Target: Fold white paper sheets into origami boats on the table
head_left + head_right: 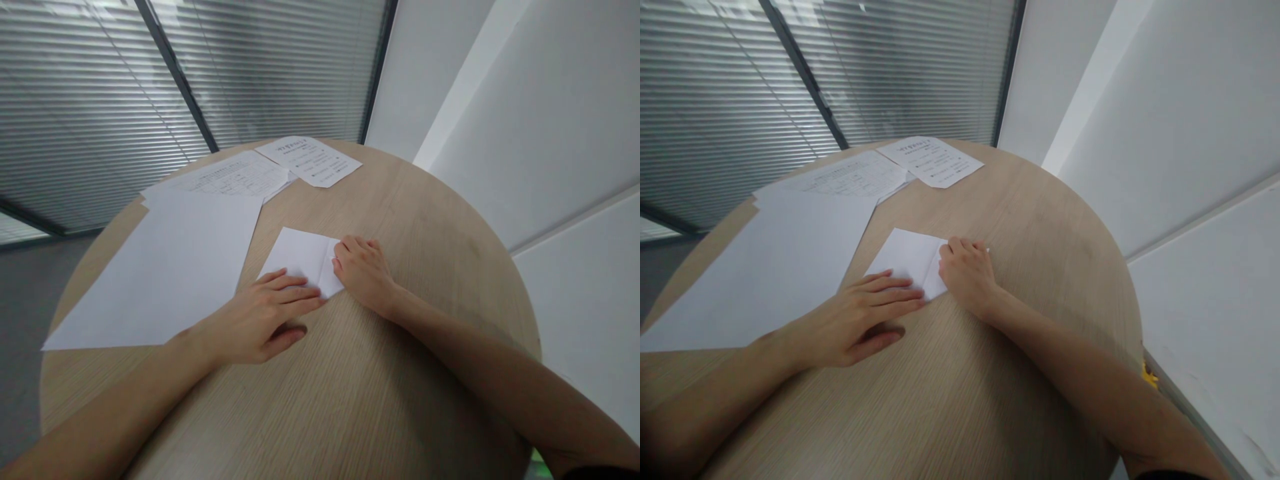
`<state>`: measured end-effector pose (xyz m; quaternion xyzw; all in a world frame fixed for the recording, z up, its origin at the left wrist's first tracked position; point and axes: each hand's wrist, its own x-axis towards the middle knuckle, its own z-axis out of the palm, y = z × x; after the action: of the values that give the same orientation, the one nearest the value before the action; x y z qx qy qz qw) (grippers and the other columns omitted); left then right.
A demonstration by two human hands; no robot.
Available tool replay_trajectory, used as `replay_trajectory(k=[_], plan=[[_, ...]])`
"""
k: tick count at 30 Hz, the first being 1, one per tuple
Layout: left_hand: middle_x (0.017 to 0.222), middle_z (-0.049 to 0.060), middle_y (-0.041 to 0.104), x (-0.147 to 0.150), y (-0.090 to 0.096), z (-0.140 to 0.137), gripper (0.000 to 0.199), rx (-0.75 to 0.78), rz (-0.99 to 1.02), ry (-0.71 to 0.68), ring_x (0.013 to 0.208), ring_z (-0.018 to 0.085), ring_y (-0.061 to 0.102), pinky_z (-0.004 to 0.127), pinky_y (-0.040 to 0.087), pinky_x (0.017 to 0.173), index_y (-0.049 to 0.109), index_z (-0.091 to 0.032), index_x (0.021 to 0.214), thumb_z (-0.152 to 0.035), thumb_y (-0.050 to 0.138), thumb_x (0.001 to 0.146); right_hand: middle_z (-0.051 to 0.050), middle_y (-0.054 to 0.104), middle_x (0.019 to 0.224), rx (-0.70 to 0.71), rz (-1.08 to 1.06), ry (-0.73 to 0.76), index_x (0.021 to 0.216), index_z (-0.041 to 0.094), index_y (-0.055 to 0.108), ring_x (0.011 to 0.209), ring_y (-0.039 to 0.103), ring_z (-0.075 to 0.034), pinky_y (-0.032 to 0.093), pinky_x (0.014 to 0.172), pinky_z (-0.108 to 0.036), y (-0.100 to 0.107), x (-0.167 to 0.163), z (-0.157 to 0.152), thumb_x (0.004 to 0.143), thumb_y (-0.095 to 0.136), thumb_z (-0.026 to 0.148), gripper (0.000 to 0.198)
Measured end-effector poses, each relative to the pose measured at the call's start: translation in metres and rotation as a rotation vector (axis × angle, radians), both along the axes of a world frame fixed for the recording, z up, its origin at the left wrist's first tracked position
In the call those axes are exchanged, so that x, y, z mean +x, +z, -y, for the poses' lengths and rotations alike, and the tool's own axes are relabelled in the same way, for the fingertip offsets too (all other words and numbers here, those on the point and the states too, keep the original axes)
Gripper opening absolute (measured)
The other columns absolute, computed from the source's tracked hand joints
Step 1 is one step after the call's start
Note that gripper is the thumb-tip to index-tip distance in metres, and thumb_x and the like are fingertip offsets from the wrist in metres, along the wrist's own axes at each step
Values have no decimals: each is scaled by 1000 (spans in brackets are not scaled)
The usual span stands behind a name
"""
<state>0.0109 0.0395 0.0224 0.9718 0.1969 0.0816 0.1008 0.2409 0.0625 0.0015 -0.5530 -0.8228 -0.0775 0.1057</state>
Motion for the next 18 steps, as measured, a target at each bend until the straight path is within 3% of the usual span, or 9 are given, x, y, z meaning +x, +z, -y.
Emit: replay_trajectory(k=[6, 18], plan=[[137, 6, 61, -1, -2, -1, 41, 24, 1, -12, 128, 30, 52, 52, 34, 111, 57, -24, 131, -31, 55, 91, -10, 67, 104, -8, -8, -12, 96, 16, 63, 100, 58, -25, 35, 82, -38, 0, 0, 0, 95, 50, 20, 14], [143, 5, 56, -1, -3, 2, 50, -24, -33, 42, 130, 30, 48, 53, 31, 110, 52, -24, 136, -37, 59, 88, -11, 65, 106, -32, -15, -38, 98, 15, 63, 101, 57, -25, 35, 83, -39, 0, -1, 2, 95, 49, 21, 15]])
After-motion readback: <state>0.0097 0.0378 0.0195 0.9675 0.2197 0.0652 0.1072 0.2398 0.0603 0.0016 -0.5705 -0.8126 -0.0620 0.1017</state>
